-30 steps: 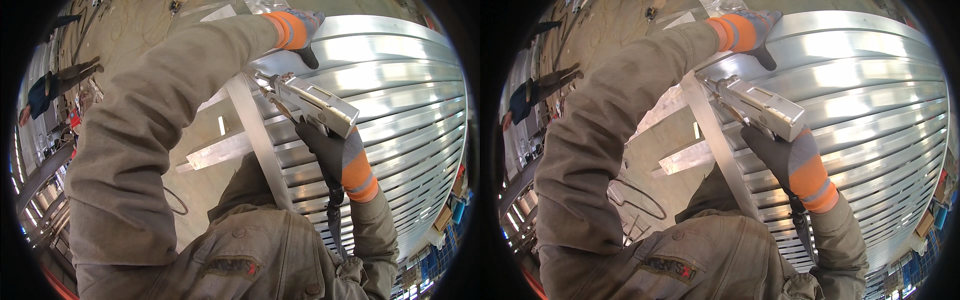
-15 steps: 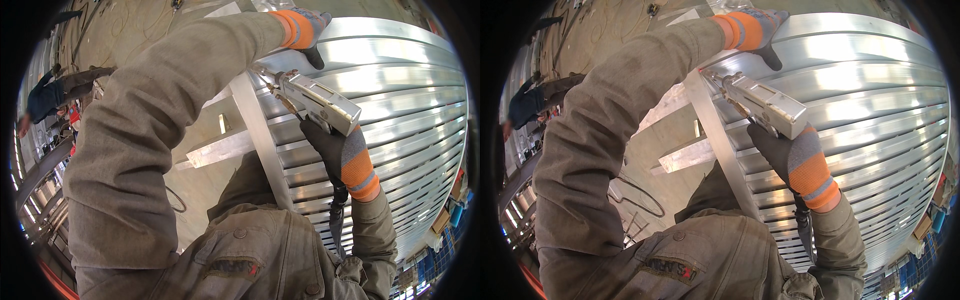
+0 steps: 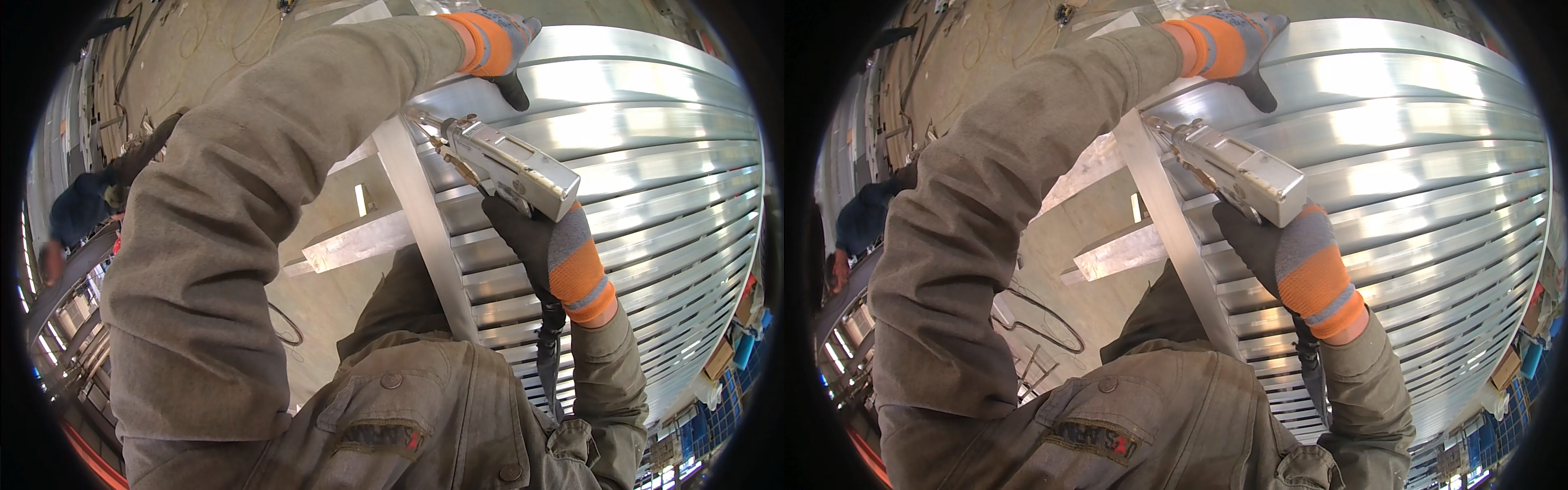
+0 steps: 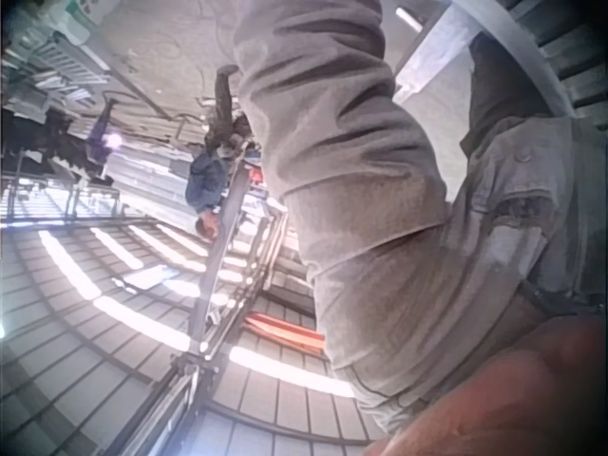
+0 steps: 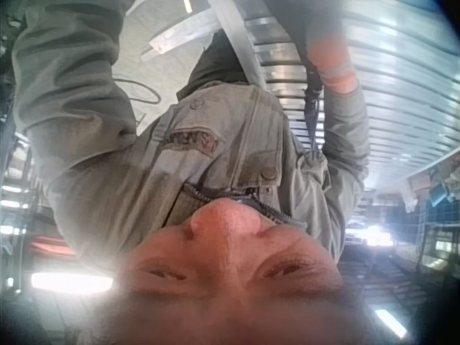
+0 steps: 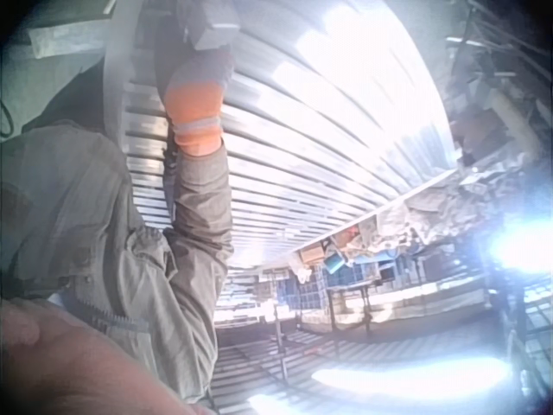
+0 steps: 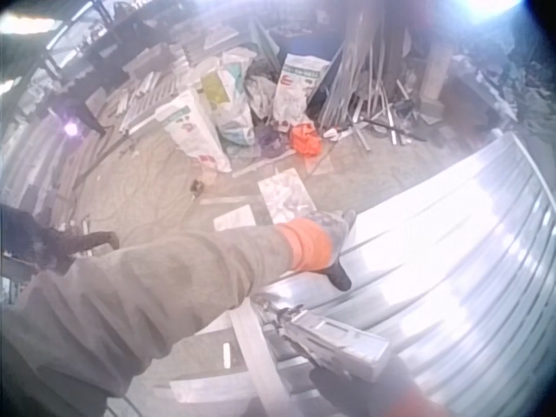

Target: The person welds a metal frame using a handheld welding torch, creating bright sparks along the seams. They reposition the frame and continue welding different sections, then briefly use a hammer to tap the welded area.

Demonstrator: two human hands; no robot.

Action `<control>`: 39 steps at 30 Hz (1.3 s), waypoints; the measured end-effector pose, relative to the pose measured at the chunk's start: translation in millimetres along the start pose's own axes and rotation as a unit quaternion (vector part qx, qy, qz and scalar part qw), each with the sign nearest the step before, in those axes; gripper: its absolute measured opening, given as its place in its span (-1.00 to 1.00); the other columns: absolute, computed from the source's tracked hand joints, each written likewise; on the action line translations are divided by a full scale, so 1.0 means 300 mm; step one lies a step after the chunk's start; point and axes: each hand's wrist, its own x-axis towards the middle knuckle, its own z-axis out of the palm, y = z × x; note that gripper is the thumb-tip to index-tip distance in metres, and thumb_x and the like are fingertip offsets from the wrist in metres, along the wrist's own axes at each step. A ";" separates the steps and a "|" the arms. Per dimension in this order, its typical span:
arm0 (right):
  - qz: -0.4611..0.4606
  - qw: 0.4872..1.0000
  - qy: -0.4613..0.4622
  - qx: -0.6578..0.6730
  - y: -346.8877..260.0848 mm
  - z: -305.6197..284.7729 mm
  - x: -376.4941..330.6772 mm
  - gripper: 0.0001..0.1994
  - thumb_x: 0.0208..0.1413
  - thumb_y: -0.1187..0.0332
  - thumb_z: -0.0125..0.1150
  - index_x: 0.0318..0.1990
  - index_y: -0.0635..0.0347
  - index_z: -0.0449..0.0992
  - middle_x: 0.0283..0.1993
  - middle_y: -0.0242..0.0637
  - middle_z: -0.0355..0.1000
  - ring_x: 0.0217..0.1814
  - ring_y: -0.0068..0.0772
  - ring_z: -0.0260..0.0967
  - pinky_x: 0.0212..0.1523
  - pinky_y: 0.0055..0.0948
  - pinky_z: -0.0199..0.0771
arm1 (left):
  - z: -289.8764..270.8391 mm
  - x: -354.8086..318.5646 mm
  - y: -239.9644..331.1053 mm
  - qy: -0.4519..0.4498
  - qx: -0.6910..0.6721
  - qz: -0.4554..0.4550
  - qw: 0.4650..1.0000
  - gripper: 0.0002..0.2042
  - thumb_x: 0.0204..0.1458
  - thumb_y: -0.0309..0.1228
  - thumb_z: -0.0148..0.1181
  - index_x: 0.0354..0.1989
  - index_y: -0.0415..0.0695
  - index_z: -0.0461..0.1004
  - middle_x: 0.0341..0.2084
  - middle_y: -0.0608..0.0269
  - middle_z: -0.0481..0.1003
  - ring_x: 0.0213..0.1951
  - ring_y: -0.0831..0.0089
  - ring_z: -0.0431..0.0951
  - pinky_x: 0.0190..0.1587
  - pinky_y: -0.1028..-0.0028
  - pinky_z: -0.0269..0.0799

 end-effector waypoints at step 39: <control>-0.030 0.994 0.015 -0.105 -0.023 -0.013 -0.006 -0.60 0.41 0.28 0.53 0.21 0.41 0.67 -0.18 -0.30 0.69 -0.23 -0.64 0.56 -0.30 -0.49 0.60 | 0.042 0.024 -0.021 0.039 -0.019 0.035 0.998 0.16 -0.07 0.23 0.74 0.59 -0.28 0.34 0.37 -0.19 0.60 0.34 -0.13 0.68 0.38 0.07 0.60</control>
